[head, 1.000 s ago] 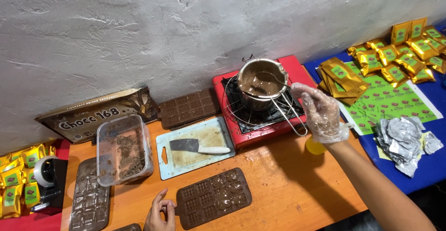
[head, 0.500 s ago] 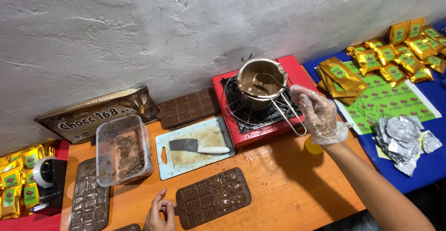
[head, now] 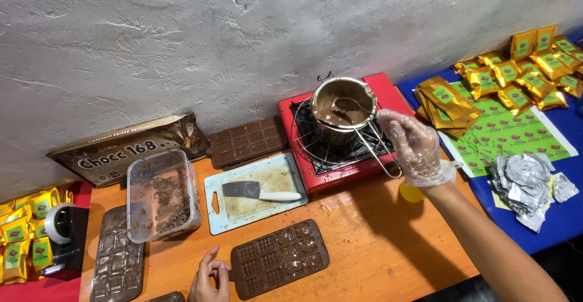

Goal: Stirring melted chocolate in a pot on a stove and filling chocolate bar molds using a spoon.

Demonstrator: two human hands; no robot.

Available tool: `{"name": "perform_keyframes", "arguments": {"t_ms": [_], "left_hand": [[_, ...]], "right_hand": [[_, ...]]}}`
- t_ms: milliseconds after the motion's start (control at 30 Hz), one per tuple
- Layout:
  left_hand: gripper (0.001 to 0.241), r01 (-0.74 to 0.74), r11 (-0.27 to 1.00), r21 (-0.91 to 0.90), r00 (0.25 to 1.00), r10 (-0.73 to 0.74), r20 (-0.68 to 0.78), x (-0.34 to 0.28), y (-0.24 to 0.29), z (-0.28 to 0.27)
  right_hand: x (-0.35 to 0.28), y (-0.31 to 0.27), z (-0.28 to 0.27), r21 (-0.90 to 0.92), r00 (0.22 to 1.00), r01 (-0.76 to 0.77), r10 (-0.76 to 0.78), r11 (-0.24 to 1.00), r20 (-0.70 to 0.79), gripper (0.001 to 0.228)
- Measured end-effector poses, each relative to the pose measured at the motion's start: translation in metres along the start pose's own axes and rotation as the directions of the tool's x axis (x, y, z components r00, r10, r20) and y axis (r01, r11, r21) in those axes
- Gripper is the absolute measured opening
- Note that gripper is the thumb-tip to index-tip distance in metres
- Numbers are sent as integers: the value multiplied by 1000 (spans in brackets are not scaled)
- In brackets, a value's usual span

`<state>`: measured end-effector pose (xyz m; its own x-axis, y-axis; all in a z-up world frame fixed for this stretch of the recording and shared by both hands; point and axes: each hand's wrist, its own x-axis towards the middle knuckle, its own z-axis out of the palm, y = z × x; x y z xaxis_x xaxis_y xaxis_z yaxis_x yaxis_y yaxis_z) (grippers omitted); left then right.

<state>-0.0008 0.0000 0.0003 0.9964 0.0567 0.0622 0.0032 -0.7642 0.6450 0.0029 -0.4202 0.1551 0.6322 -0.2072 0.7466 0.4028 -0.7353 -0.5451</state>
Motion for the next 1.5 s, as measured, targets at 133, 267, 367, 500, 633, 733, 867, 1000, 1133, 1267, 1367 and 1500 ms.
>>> {"name": "perform_keyframes", "arguments": {"t_ms": [133, 267, 367, 500, 633, 733, 867, 1000, 1133, 1267, 1367, 1500], "left_hand": [[35, -6, 1000, -3, 1000, 6, 13, 0, 1, 0], [35, 23, 1000, -14, 999, -23, 23, 1, 2, 0], [35, 16, 999, -30, 1000, -16, 20, 0, 3, -1], [34, 8, 999, -38, 1000, -8, -1, 0, 3, -1], [35, 18, 1000, 6, 1000, -18, 15, 1, 1, 0], [35, 3, 1000, -4, 1000, -3, 11, 2, -3, 1], [34, -18, 999, -27, 1000, 17, -8, 0, 1, -1], [34, -12, 1000, -21, 1000, 12, -3, 1, -1, 0], [35, -5, 1000, -12, 1000, 6, 8, 1, -1, 1], [34, -1, 1000, -17, 1000, 1, -1, 0, 4, -2], [34, -12, 1000, -17, 1000, 12, -3, 1, 2, -1], [35, -13, 999, -30, 1000, 14, 18, 1, -2, 1]], "right_hand": [[17, 14, -3, -169, 978, 210, -205, 963, 44, 24], [24, 9, -2, -94, 997, -3, 10, 996, 73, 31], [19, 7, 10, 432, 848, -499, 525, 751, 68, 26], [19, 9, 11, 483, 712, -645, 695, 592, 99, 25], [25, -4, 7, 620, 597, -674, 790, 402, 137, 20], [17, -1, 1, 608, 696, -591, 716, 530, 53, 19], [20, -9, -11, 222, 911, -387, 408, 895, -57, 30], [23, -12, -17, 24, 997, -64, 64, 998, -43, 36], [21, -6, -17, -17, 950, 311, -310, 950, 46, 18], [10, 9, -15, -200, 924, 378, -354, 904, 146, 20], [14, -1, -18, -180, 938, 329, -299, 927, 174, 18], [15, -5, -17, -182, 955, 279, -253, 943, 152, 19]]}}
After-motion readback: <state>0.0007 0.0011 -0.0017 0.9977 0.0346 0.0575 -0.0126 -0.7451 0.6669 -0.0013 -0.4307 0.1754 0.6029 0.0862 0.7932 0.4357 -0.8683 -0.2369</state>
